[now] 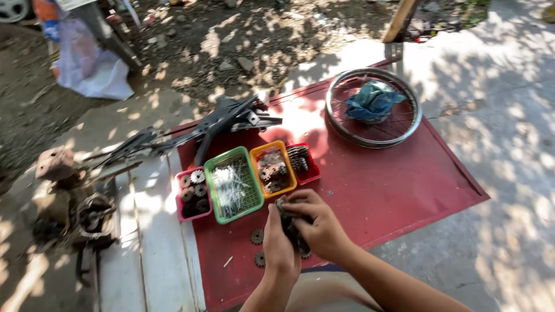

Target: The person wipes several small metal gears with a cloth on a red workbench. They handle the gears one by one, turning them over to clean different sides, and place them back on the table or into a yellow basket.

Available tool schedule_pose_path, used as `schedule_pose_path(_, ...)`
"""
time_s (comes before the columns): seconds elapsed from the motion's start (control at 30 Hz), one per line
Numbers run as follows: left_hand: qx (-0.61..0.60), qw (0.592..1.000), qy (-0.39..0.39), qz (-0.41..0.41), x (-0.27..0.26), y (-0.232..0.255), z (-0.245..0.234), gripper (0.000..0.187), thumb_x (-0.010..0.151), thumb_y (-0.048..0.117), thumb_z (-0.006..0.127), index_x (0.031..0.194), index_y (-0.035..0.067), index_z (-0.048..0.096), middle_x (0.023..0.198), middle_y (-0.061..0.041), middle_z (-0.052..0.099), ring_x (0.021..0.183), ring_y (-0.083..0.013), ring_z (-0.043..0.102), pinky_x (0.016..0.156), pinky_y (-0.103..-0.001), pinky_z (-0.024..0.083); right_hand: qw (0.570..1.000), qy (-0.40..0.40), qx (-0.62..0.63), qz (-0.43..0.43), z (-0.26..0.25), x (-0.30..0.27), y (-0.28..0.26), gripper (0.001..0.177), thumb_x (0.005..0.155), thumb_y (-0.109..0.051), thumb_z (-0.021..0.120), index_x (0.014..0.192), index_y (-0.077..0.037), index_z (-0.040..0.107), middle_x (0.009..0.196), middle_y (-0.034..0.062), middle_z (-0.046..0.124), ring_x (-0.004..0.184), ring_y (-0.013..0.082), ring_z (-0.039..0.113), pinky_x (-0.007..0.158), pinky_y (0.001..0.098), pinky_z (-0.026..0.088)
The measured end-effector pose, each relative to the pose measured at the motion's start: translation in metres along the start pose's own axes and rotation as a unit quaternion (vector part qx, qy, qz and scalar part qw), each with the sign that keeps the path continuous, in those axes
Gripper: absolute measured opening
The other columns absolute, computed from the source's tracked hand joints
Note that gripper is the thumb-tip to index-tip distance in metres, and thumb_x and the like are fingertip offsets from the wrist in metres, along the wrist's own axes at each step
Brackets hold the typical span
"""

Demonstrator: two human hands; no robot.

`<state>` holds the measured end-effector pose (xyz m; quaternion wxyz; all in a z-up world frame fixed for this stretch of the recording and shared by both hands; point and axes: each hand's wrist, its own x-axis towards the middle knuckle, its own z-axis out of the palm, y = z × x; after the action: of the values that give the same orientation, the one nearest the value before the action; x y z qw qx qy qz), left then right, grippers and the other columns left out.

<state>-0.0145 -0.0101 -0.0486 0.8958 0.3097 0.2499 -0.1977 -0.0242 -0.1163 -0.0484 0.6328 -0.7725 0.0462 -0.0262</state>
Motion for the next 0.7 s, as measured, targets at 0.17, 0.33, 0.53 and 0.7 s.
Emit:
schedule_pose_path(0.17,0.043,0.998,0.028,-0.044,-0.003,0.006,-0.003,0.052,0.110,0.034,0.037,0.136,-0.005,0.058,0.125,-0.019,0.062,0.112,-0.0257,0.056,0.098,-0.039,0.044,0.998,-0.011,-0.041,-0.035,-0.002,-0.011,-0.004,0.035,0.079,0.009,0.061,0.109,0.000,0.076,0.118,0.0075,0.070,0.099,0.0204,0.070,0.086,0.0284,0.059)
schedule_pose_path(0.33,0.071,0.994,-0.033,-0.072,0.007,0.006,0.004,0.055,0.111,0.032,0.033,0.143,-0.005,0.057,0.124,-0.019,0.064,0.107,-0.0230,0.058,0.093,-0.038,0.046,0.986,0.105,-0.126,-0.002,-0.008,-0.006,-0.006,0.025,0.083,0.000,0.063,0.106,0.000,0.073,0.109,0.0055,0.073,0.091,0.0190,0.070,0.082,0.0291,0.058)
schedule_pose_path(0.53,0.031,0.985,-0.035,-0.164,0.025,-0.018,0.022,0.048,0.115,0.030,0.030,0.130,-0.007,0.057,0.121,-0.022,0.061,0.108,-0.0272,0.058,0.098,-0.038,0.049,0.977,0.097,-0.191,-0.019,-0.023,-0.023,-0.020,0.033,0.078,0.007,0.061,0.103,-0.002,0.080,0.112,0.0112,0.074,0.099,0.0219,0.071,0.093,0.0281,0.061)
schedule_pose_path(0.7,0.022,0.961,-0.125,-0.247,0.030,-0.052,0.045,0.043,0.114,0.033,0.034,0.124,-0.001,0.060,0.116,-0.017,0.066,0.102,-0.0255,0.062,0.091,-0.035,0.049,0.923,0.238,-0.297,-0.061,-0.034,-0.051,-0.031,0.034,0.071,0.009,0.063,0.101,0.000,0.078,0.112,0.0089,0.068,0.099,0.0261,0.066,0.088,0.0338,0.055)
